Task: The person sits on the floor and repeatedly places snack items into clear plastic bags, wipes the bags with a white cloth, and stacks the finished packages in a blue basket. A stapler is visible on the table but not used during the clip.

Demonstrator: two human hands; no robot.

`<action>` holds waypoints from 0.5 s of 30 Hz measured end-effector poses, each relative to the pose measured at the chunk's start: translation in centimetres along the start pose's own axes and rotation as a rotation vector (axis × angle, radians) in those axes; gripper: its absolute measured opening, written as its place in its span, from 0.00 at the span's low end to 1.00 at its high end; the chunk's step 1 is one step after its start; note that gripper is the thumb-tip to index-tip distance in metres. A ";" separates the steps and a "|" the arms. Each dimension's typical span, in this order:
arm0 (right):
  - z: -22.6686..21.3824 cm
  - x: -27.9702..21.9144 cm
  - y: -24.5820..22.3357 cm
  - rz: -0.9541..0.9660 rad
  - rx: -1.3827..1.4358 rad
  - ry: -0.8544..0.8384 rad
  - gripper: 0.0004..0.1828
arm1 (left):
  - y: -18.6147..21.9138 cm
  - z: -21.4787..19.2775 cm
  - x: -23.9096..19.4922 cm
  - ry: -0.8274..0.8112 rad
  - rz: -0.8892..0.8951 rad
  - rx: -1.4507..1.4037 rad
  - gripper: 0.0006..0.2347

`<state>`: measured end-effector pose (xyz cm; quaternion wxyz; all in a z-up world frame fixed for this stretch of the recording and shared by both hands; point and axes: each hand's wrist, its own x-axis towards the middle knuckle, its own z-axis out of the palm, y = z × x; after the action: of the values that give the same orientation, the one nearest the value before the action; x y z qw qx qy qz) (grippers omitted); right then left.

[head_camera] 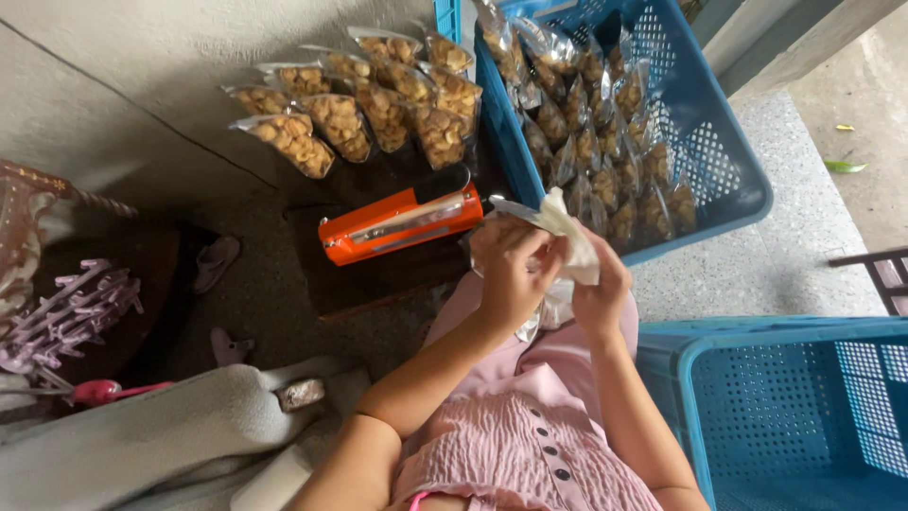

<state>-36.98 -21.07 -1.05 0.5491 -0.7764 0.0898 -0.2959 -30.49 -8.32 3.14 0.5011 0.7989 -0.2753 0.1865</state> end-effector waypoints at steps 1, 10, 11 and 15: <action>-0.1 -0.7 0.1 0.025 -0.024 0.062 0.19 | -0.4 0.4 -0.9 -0.017 0.001 -0.016 0.07; 0.1 1.0 3.5 0.267 0.435 0.143 0.13 | -8.1 4.1 0.6 0.111 -0.235 -0.716 0.32; 0.4 1.2 4.0 0.285 0.450 0.143 0.15 | -9.0 4.3 1.0 0.018 -0.306 -0.713 0.27; 0.4 1.8 6.8 0.316 0.437 0.135 0.11 | -11.2 5.7 1.5 -0.097 -0.370 -0.731 0.16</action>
<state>-34.05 -24.20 -6.70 0.7359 -0.5943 0.1803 -0.2699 -22.17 -10.01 -6.25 0.7633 0.6124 -0.1984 -0.0546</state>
